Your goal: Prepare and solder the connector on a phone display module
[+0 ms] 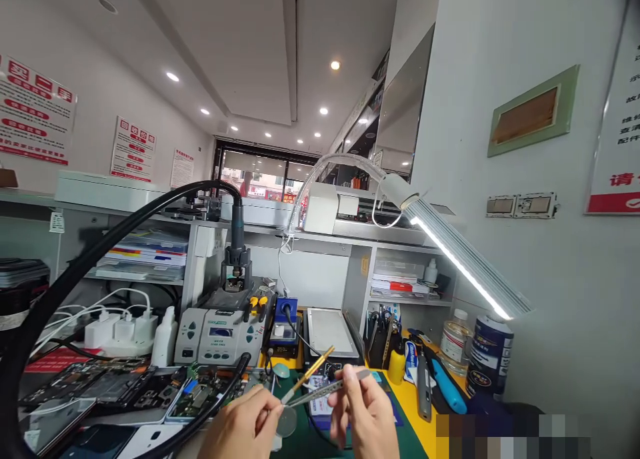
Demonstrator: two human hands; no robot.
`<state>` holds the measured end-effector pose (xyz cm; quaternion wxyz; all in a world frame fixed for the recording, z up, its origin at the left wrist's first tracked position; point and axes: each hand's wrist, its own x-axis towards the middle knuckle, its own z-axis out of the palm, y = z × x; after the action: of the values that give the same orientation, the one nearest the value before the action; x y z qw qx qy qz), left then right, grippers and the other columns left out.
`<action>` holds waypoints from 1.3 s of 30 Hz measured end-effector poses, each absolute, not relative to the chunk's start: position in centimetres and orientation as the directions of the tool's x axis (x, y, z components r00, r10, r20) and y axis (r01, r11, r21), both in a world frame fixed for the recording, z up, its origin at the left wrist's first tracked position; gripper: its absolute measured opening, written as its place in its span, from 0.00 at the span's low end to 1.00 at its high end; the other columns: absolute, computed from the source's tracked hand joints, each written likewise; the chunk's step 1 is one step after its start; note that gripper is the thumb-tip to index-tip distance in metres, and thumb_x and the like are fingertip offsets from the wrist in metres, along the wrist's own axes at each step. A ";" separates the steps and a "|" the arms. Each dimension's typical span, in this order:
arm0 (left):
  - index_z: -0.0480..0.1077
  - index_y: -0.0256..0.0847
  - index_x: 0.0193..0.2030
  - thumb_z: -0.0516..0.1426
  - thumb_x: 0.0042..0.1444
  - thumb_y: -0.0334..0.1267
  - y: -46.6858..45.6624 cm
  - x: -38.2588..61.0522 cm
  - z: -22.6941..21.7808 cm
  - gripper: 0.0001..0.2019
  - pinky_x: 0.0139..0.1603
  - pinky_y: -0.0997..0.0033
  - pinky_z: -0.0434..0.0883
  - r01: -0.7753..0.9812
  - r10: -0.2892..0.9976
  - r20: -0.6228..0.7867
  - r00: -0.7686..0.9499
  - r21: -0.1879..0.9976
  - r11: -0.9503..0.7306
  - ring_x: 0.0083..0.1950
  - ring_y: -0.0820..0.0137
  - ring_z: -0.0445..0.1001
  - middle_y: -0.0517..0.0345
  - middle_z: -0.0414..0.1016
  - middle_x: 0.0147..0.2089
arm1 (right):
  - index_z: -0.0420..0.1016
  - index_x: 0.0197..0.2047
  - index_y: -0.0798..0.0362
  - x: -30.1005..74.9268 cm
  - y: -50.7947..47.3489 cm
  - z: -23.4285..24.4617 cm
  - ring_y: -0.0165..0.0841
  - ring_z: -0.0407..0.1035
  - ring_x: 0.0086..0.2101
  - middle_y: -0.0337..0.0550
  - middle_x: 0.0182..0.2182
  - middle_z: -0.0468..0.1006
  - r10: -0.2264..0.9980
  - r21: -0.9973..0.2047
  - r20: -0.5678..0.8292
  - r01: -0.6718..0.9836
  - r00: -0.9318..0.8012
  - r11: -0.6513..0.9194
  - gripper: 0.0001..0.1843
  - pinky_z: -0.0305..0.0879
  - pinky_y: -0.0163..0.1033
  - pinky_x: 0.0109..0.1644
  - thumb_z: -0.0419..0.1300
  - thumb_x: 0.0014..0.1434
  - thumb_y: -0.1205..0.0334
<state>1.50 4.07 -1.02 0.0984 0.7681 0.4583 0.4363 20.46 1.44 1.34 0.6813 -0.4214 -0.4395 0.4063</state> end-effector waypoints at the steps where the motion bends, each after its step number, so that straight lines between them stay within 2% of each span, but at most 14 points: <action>1: 0.70 0.43 0.25 0.53 0.61 0.40 4.1 1.3 -0.6 0.14 0.29 0.73 0.61 0.561 0.818 0.554 0.155 0.632 -0.534 0.27 0.69 0.67 0.60 0.68 0.24 | 0.71 0.36 0.54 20.8 1.6 1.4 0.27 0.63 0.14 0.39 0.21 0.74 0.917 -0.932 0.251 -0.179 0.309 0.315 0.33 0.53 0.30 0.15 0.64 0.50 0.29; 4: 0.74 0.41 0.29 0.57 0.59 0.49 4.3 0.8 0.6 0.15 0.27 0.73 0.60 0.266 0.933 0.353 0.073 0.894 -0.359 0.25 0.70 0.64 0.62 0.67 0.23 | 0.70 0.35 0.53 21.7 2.1 1.3 0.27 0.62 0.15 0.37 0.19 0.71 0.906 -0.945 0.254 -0.114 0.338 0.307 0.33 0.54 0.32 0.17 0.61 0.52 0.28; 6: 0.74 0.39 0.32 0.59 0.57 0.54 4.4 0.4 1.4 0.18 0.24 0.74 0.59 -0.014 0.982 0.170 0.087 0.986 -0.169 0.22 0.73 0.59 0.65 0.63 0.19 | 0.68 0.33 0.52 22.2 2.3 1.1 0.28 0.61 0.15 0.35 0.16 0.68 0.911 -0.954 0.289 0.008 0.296 0.300 0.30 0.54 0.33 0.19 0.57 0.58 0.30; 8: 0.73 0.39 0.32 0.65 0.52 0.53 4.5 0.1 2.0 0.17 0.22 0.77 0.58 -0.284 0.993 0.081 0.091 0.958 -0.052 0.21 0.75 0.58 0.66 0.63 0.19 | 0.66 0.32 0.51 22.6 2.4 0.9 0.29 0.61 0.17 0.34 0.16 0.66 0.917 -0.936 0.335 0.186 0.218 0.298 0.27 0.56 0.34 0.22 0.54 0.63 0.34; 11: 0.71 0.38 0.32 0.69 0.47 0.46 4.6 -0.3 2.6 0.16 0.21 0.80 0.59 -0.483 0.991 0.016 0.132 0.874 0.050 0.22 0.79 0.60 0.65 0.67 0.23 | 0.63 0.30 0.50 22.9 2.4 0.9 0.31 0.62 0.21 0.36 0.20 0.67 0.888 -0.805 0.448 0.479 0.104 0.350 0.23 0.56 0.36 0.26 0.49 0.68 0.41; 14: 0.71 0.39 0.34 0.71 0.45 0.45 4.6 -0.3 2.7 0.17 0.20 0.82 0.59 -0.518 0.987 0.001 0.161 0.851 0.083 0.22 0.80 0.60 0.66 0.67 0.25 | 0.59 0.29 0.49 23.0 2.5 0.8 0.31 0.60 0.24 0.36 0.22 0.67 0.841 -0.611 0.541 0.692 0.010 0.385 0.20 0.52 0.36 0.29 0.47 0.71 0.48; 17: 0.70 0.38 0.31 0.70 0.47 0.45 4.5 -0.1 2.5 0.16 0.19 0.82 0.59 -0.498 0.979 0.002 0.205 0.861 0.102 0.21 0.79 0.59 0.65 0.66 0.22 | 0.58 0.30 0.49 23.0 2.5 0.5 0.31 0.60 0.24 0.36 0.23 0.68 0.838 -0.496 0.539 0.775 -0.078 0.391 0.18 0.49 0.37 0.30 0.46 0.72 0.52; 21: 0.70 0.39 0.31 0.68 0.52 0.46 4.3 0.3 2.1 0.14 0.19 0.81 0.60 -0.421 0.967 0.048 0.250 0.905 0.064 0.22 0.78 0.60 0.64 0.66 0.21 | 0.60 0.32 0.49 23.0 2.5 0.3 0.31 0.59 0.23 0.35 0.23 0.67 0.849 -0.443 0.511 0.806 -0.133 0.392 0.16 0.48 0.37 0.30 0.46 0.72 0.54; 25: 0.70 0.39 0.35 0.66 0.53 0.49 4.2 0.6 1.6 0.16 0.20 0.80 0.62 -0.324 0.950 0.096 0.297 0.946 0.006 0.23 0.76 0.61 0.64 0.68 0.23 | 0.63 0.29 0.51 23.0 2.3 0.3 0.30 0.57 0.23 0.36 0.22 0.68 0.874 -0.440 0.466 0.822 -0.135 0.361 0.17 0.46 0.37 0.29 0.50 0.70 0.55; 29: 0.70 0.38 0.38 0.64 0.56 0.49 3.8 0.7 1.5 0.16 0.20 0.79 0.61 -0.236 0.940 0.096 0.327 0.972 -0.017 0.23 0.77 0.60 0.65 0.66 0.22 | 0.65 0.22 0.52 22.9 2.0 0.4 0.29 0.52 0.21 0.37 0.18 0.66 0.891 -0.480 0.421 0.792 -0.171 0.378 0.22 0.41 0.39 0.27 0.56 0.66 0.52; 32: 0.70 0.38 0.38 0.64 0.56 0.48 3.5 0.8 1.7 0.15 0.20 0.79 0.61 -0.201 0.935 0.088 0.344 0.979 -0.018 0.24 0.76 0.59 0.66 0.65 0.22 | 0.70 0.23 0.53 22.7 1.8 1.3 0.28 0.56 0.20 0.39 0.17 0.69 0.931 -0.671 0.352 0.666 -0.098 0.324 0.24 0.45 0.37 0.25 0.56 0.66 0.47; 35: 0.70 0.39 0.37 0.65 0.53 0.49 3.3 1.0 1.8 0.16 0.20 0.79 0.62 -0.169 0.932 0.087 0.353 0.985 -0.028 0.24 0.76 0.60 0.67 0.64 0.22 | 0.77 0.30 0.58 22.4 1.5 2.5 0.28 0.62 0.17 0.43 0.20 0.75 0.988 -0.938 0.144 0.311 -0.054 0.153 0.27 0.54 0.34 0.20 0.56 0.64 0.40; 37: 0.69 0.39 0.36 0.64 0.53 0.49 3.1 1.2 1.8 0.16 0.19 0.79 0.62 -0.126 0.926 0.082 0.368 0.991 -0.038 0.24 0.75 0.61 0.67 0.64 0.23 | 0.78 0.34 0.60 22.2 1.3 3.1 0.29 0.68 0.19 0.46 0.27 0.79 0.993 -0.994 0.093 0.043 -0.079 0.096 0.25 0.60 0.33 0.20 0.63 0.59 0.41; 39: 0.69 0.39 0.36 0.63 0.54 0.51 2.9 1.3 1.8 0.16 0.19 0.79 0.63 -0.071 0.924 0.070 0.377 0.996 -0.046 0.24 0.75 0.61 0.66 0.64 0.23 | 0.79 0.38 0.60 22.0 1.1 3.4 0.30 0.73 0.23 0.47 0.32 0.81 0.991 -0.987 0.087 -0.140 -0.101 0.072 0.22 0.64 0.32 0.21 0.68 0.55 0.46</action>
<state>1.33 2.87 1.77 0.5871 0.5862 0.3636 0.4237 22.03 1.07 3.39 0.5251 -0.4168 -0.5103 0.5387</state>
